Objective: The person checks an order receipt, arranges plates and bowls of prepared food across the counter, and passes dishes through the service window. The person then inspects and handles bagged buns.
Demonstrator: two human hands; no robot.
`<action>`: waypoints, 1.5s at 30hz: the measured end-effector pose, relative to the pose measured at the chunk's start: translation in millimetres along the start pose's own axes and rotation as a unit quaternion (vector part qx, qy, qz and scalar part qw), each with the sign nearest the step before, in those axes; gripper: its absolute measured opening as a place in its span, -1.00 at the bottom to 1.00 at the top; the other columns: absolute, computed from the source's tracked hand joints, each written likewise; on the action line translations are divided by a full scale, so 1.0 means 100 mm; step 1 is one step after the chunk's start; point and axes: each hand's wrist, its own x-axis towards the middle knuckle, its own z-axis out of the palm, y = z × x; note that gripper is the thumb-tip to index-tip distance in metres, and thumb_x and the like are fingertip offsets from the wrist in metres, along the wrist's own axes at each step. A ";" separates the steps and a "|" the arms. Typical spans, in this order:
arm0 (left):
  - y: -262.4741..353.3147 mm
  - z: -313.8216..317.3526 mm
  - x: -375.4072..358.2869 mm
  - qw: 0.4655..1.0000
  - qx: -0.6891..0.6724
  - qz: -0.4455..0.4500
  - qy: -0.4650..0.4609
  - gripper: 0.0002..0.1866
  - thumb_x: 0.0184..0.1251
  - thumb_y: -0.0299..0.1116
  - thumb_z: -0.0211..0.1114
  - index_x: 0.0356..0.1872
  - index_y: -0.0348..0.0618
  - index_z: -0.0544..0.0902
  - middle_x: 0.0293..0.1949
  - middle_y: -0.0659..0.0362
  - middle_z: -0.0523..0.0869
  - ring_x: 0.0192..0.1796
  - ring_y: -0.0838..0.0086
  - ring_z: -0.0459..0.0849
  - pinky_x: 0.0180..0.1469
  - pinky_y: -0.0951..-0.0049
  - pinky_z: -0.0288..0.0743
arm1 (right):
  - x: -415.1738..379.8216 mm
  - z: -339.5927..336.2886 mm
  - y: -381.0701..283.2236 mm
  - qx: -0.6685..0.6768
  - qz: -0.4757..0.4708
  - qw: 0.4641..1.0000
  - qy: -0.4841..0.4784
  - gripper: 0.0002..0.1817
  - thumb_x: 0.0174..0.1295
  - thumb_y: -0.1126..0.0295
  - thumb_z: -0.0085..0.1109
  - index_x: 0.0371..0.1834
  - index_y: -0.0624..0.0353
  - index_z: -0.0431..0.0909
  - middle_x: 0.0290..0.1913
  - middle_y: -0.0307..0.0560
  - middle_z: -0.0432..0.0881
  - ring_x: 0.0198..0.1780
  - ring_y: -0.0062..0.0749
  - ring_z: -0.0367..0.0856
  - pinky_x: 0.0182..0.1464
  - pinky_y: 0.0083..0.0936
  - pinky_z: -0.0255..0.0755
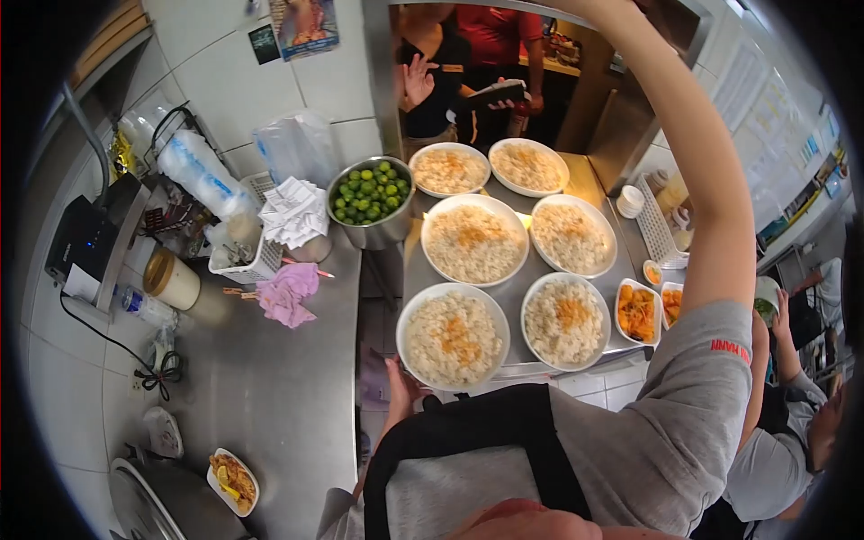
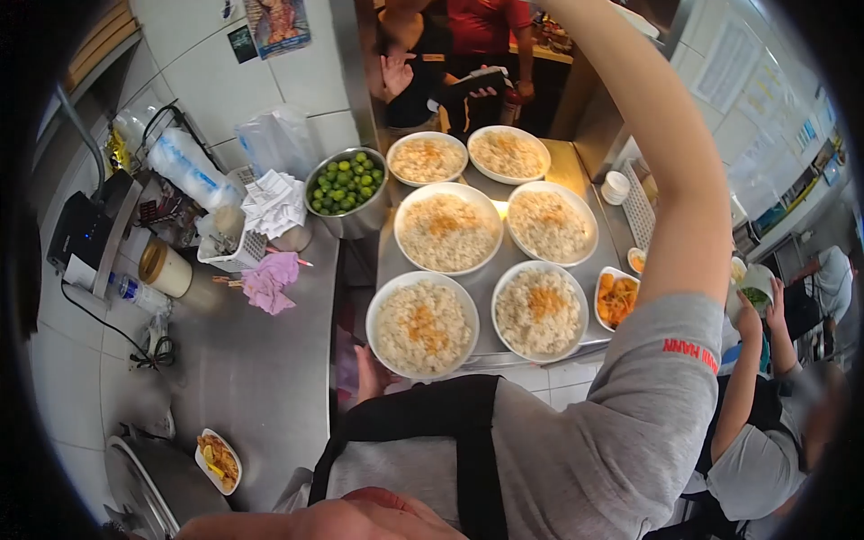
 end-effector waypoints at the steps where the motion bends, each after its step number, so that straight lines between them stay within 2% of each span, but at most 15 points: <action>1: 0.01 -0.03 0.00 1.000 0.002 0.009 -0.022 -0.17 -0.03 0.47 -0.41 0.20 0.14 0.00 -0.05 0.05 0.48 -0.32 0.29 0.60 -0.60 0.44 0.45 | -0.24 -0.19 -0.14 0.014 -0.024 1.000 -0.001 -0.63 0.05 0.48 -0.08 -0.03 0.31 0.29 0.03 0.17 0.29 0.03 -0.04 0.32 0.01 -0.32 0.27; 6: 0.25 0.30 -0.30 0.994 0.098 0.030 0.022 -0.15 0.02 0.44 -0.48 0.13 -0.04 0.18 -0.12 0.15 0.53 -0.39 0.52 0.58 -0.61 0.63 0.42 | -1.64 -0.80 -0.41 0.053 0.007 0.999 0.004 -0.70 0.04 0.46 -0.03 -0.11 0.26 0.39 -0.09 0.08 0.42 -0.06 -0.05 0.41 -0.08 -0.30 0.33; 12: 0.12 0.29 -0.22 0.993 0.094 0.057 0.030 -0.15 0.03 0.43 -0.47 0.06 -0.10 0.29 -0.28 0.17 0.59 -0.52 0.55 0.56 -0.65 0.65 0.37 | -3.43 -1.55 -1.04 0.089 0.375 0.923 -0.013 -0.65 0.04 0.58 -0.05 -0.03 0.27 0.37 0.00 0.05 0.40 0.00 -0.19 0.40 0.00 -0.43 0.28; 16: 0.08 0.31 -0.25 0.993 0.088 0.069 0.027 -0.14 0.01 0.45 -0.48 0.03 -0.08 0.33 -0.35 0.21 0.61 -0.52 0.57 0.55 -0.65 0.65 0.34 | -4.78 -1.61 -1.58 0.132 0.630 0.756 0.115 -0.74 0.17 0.53 -0.11 -0.06 0.30 0.38 -0.06 -0.06 0.45 -0.09 -0.46 0.43 -0.10 -0.63 0.31; 17: 0.05 0.29 -0.24 0.994 0.093 0.056 0.031 -0.13 0.01 0.45 -0.49 0.03 -0.08 0.33 -0.33 0.21 0.60 -0.49 0.58 0.56 -0.61 0.65 0.36 | -5.17 -1.55 -1.78 0.153 0.717 0.662 0.153 -0.75 0.22 0.47 -0.14 -0.07 0.34 0.37 -0.15 -0.10 0.48 -0.26 -0.57 0.45 -0.26 -0.73 0.32; 18: 0.05 0.32 -0.26 0.994 0.087 0.059 0.037 -0.13 0.01 0.45 -0.49 0.03 -0.08 0.33 -0.33 0.21 0.60 -0.49 0.58 0.56 -0.61 0.65 0.36 | -5.50 -1.56 -1.97 0.164 0.732 0.647 0.136 -0.75 0.22 0.37 -0.11 -0.13 0.30 0.40 -0.30 -0.17 0.49 -0.42 -0.64 0.43 -0.41 -0.77 0.29; 20: 0.04 0.40 -0.32 0.992 0.082 0.059 0.073 -0.13 0.01 0.44 -0.50 0.04 -0.08 0.32 -0.30 0.20 0.60 -0.47 0.59 0.55 -0.58 0.65 0.38 | -6.06 -1.40 -2.38 0.246 0.815 0.453 0.265 -0.79 0.20 0.26 -0.06 -0.34 0.19 0.44 -0.45 -0.21 0.49 -0.54 -0.64 0.38 -0.52 -0.74 0.26; 22: 0.00 0.41 -0.32 0.992 0.070 0.072 0.078 -0.15 0.03 0.43 -0.50 0.05 -0.06 0.31 -0.28 0.20 0.59 -0.47 0.59 0.55 -0.58 0.64 0.38 | -6.68 -1.21 -2.86 0.335 0.840 0.186 0.384 -0.76 0.18 0.18 -0.04 -0.54 0.07 0.37 -0.54 -0.20 0.47 -0.56 -0.57 0.41 -0.56 -0.68 0.28; 28: -0.04 0.42 -0.31 0.988 0.070 0.071 0.121 -0.22 0.03 0.43 -0.48 0.13 0.12 0.19 -0.24 0.21 0.57 -0.50 0.61 0.51 -0.58 0.68 0.35 | -6.56 -0.74 -3.84 0.484 0.852 -0.023 0.198 -0.79 0.17 0.23 -0.08 -0.56 0.05 0.38 -0.53 -0.16 0.50 -0.50 -0.41 0.45 -0.42 -0.52 0.34; 33: 0.00 0.47 -0.42 0.988 0.096 0.056 0.107 -0.16 -0.02 0.47 -0.49 0.15 0.11 0.18 -0.20 0.19 0.55 -0.47 0.60 0.47 -0.47 0.58 0.36 | -5.53 -0.53 -3.81 0.616 0.787 -0.011 0.042 -0.82 0.10 0.37 0.00 -0.24 0.15 0.35 -0.31 -0.06 0.54 -0.33 -0.29 0.53 -0.27 -0.42 0.41; 35: -0.06 0.42 -0.37 0.989 0.105 0.036 0.102 -0.09 -0.06 0.50 -0.51 0.15 0.01 0.22 -0.16 0.12 0.52 -0.30 0.51 0.47 -0.32 0.49 0.38 | -5.34 -0.38 -3.78 0.668 0.744 0.013 -0.024 -0.60 0.05 0.43 0.08 -0.04 0.16 0.20 -0.17 0.05 0.48 -0.27 -0.23 0.53 -0.27 -0.40 0.44; 39: -0.11 0.42 -0.40 0.987 0.092 0.055 0.119 -0.06 -0.08 0.51 -0.47 0.24 0.05 0.08 -0.06 0.03 0.48 -0.12 0.36 0.47 -0.28 0.45 0.39 | -5.09 -0.18 -3.79 0.730 0.680 0.016 -0.056 -0.52 0.07 0.44 0.07 0.03 0.17 0.09 -0.13 0.08 0.46 -0.29 -0.24 0.53 -0.28 -0.42 0.44; 42: -0.11 0.33 -0.44 0.983 0.065 0.081 0.148 -0.11 -0.02 0.47 -0.43 0.29 0.15 -0.22 -0.19 0.00 0.51 -0.28 0.44 0.52 -0.33 0.47 0.40 | -4.99 -0.13 -3.80 0.739 0.671 0.004 -0.051 -0.51 0.07 0.43 0.08 0.04 0.17 0.08 -0.13 0.08 0.46 -0.29 -0.24 0.53 -0.29 -0.43 0.44; 43: -0.11 0.26 -0.44 0.984 0.057 0.085 0.143 -0.12 0.00 0.46 -0.42 0.28 0.20 -0.32 -0.23 0.01 0.51 -0.34 0.46 0.52 -0.35 0.48 0.40 | -5.01 -0.10 -3.82 0.739 0.669 0.014 -0.070 -0.68 0.08 0.41 0.08 -0.09 0.08 0.28 -0.12 0.05 0.47 -0.25 -0.25 0.52 -0.23 -0.39 0.42; 45: -0.12 0.15 -0.47 0.985 0.053 0.074 0.150 -0.12 -0.02 0.47 -0.44 0.28 0.21 -0.30 -0.24 0.03 0.54 -0.38 0.48 0.53 -0.38 0.49 0.42 | -4.99 -0.10 -3.84 0.749 0.653 0.023 -0.116 -0.68 0.08 0.40 0.07 -0.08 0.09 0.28 -0.11 0.04 0.47 -0.25 -0.26 0.52 -0.22 -0.40 0.42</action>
